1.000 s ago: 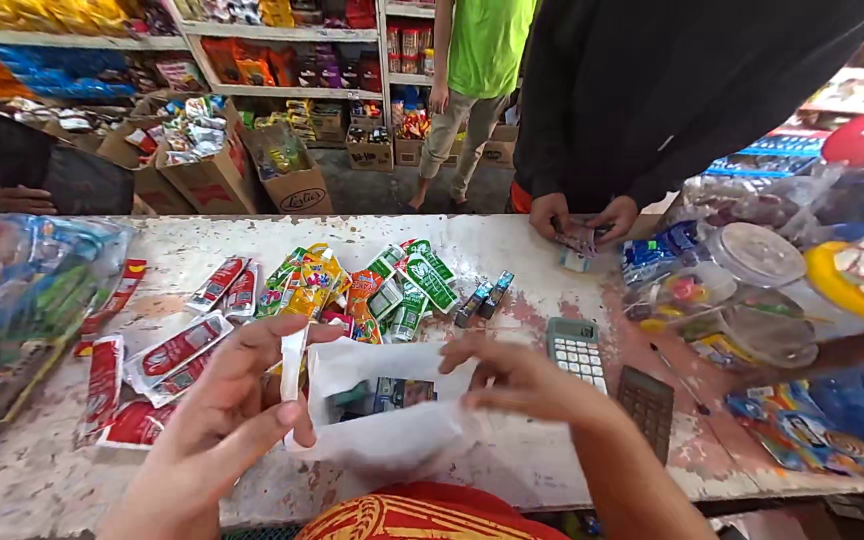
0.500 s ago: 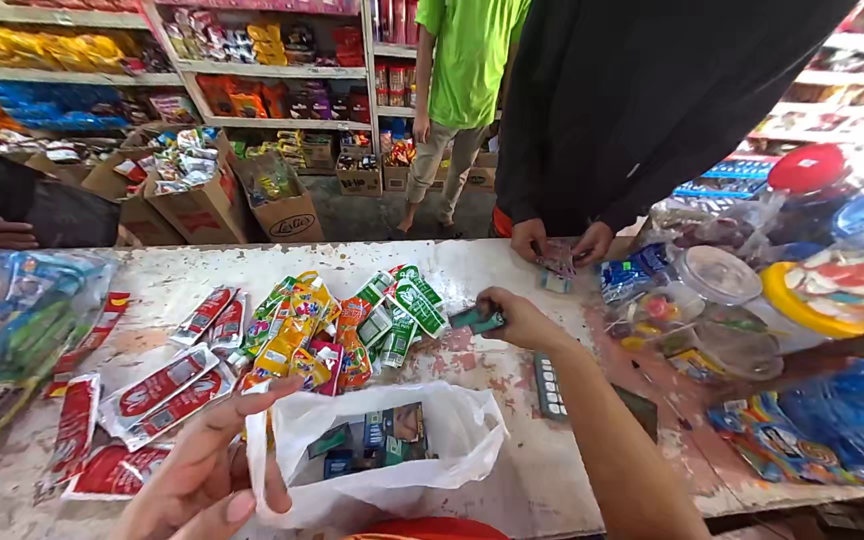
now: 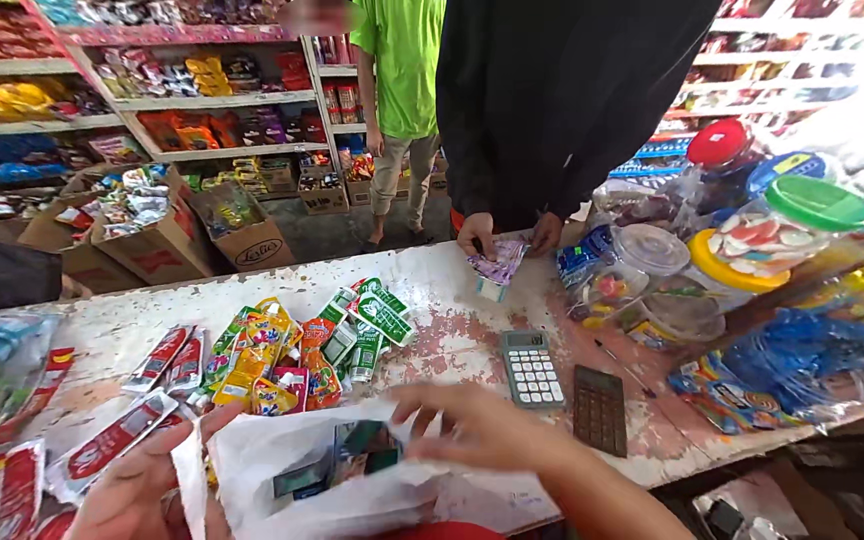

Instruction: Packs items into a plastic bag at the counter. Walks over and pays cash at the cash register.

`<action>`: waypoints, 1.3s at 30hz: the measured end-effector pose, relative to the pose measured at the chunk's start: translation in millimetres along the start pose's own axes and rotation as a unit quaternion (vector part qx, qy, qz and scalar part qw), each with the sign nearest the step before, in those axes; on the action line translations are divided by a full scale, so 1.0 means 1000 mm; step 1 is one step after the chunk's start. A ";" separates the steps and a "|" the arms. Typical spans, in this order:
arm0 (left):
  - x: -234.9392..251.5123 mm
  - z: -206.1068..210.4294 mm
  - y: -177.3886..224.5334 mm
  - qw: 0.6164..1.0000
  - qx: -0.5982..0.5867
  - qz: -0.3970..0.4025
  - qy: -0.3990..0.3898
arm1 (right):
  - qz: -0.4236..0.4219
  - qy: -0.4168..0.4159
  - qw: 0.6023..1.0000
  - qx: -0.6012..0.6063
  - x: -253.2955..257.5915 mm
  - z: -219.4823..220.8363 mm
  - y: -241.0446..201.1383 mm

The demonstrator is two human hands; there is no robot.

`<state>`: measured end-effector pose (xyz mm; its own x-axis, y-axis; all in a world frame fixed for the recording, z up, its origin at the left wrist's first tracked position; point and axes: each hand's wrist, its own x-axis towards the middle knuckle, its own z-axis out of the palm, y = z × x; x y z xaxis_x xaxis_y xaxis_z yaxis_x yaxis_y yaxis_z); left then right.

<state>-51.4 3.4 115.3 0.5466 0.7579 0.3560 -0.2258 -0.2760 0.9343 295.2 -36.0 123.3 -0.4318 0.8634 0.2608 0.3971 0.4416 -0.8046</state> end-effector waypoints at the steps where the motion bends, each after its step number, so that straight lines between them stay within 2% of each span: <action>1: -0.002 -0.002 0.000 1.000 -0.002 0.002 0.006 | -0.006 0.095 0.994 0.050 -0.003 -0.017 0.009; 3: -0.004 -0.005 -0.001 1.000 -0.014 0.005 0.005 | 0.056 0.319 0.942 0.090 -0.008 -0.052 0.035; 5: -0.004 -0.004 -0.001 1.000 -0.020 0.004 -0.004 | 0.159 0.506 0.838 0.126 -0.009 -0.077 0.075; 7: -0.003 -0.001 -0.002 1.000 -0.007 -0.003 -0.016 | 0.269 0.579 0.740 0.213 -0.004 -0.094 0.113; 8: -0.002 0.001 -0.003 1.000 -0.001 -0.005 -0.024 | 0.313 0.571 0.713 0.261 -0.001 -0.097 0.129; 9: -0.002 0.002 -0.003 1.000 0.005 -0.008 -0.030 | 0.342 0.550 0.706 0.287 0.003 -0.096 0.140; 11: -0.003 0.004 -0.002 0.999 0.022 -0.008 -0.027 | 0.350 0.519 0.726 0.284 0.016 -0.089 0.148; 15: -0.006 0.010 0.004 1.000 0.015 0.001 0.001 | 0.282 0.519 0.785 0.187 0.029 -0.092 0.159; 18: -0.007 0.026 0.006 0.998 -0.053 -0.023 -0.009 | 0.302 0.531 0.773 0.171 0.017 -0.111 0.164; 20: -0.005 0.046 0.001 0.995 -0.052 -0.082 -0.039 | 0.295 0.547 0.756 0.207 -0.002 -0.124 0.160; 22: -0.002 0.069 -0.019 0.983 0.075 -0.150 -0.080 | 0.279 0.569 0.733 0.249 -0.029 -0.133 0.141; 24: 0.008 0.094 -0.047 0.938 0.270 -0.183 -0.121 | 0.255 0.583 0.716 0.289 -0.061 -0.137 0.122; 25: 0.015 0.107 -0.059 0.917 0.323 -0.191 -0.139 | 0.244 0.584 0.710 0.308 -0.079 -0.137 0.115; 27: 0.028 0.134 -0.079 0.902 0.349 -0.214 -0.137 | 0.242 0.572 0.711 0.329 -0.118 -0.129 0.105; 29: 0.035 0.159 -0.093 0.922 0.294 -0.231 -0.098 | 0.265 0.553 0.712 0.342 -0.156 -0.108 0.094; 32: 0.041 0.192 -0.096 0.975 0.095 -0.198 0.017 | 0.266 0.526 0.704 0.397 -0.214 -0.068 0.088; 35: 0.046 0.201 -0.071 0.978 -0.049 -0.185 0.078 | 0.233 0.529 0.685 0.443 -0.275 -0.018 0.092; 37: 0.048 0.200 -0.045 0.975 -0.084 -0.185 0.089 | 0.227 0.556 0.648 0.468 -0.316 0.020 0.088; 39: 0.046 0.194 -0.020 0.976 -0.132 -0.170 0.047 | 0.222 0.592 0.610 0.478 -0.353 0.054 0.072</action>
<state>135.1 -70.8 117.0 0.5523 0.8335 0.0125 -0.2508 0.1519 0.9560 432.7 -322.3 -55.6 0.6584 0.6670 -0.3488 -0.6360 0.2451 -0.7317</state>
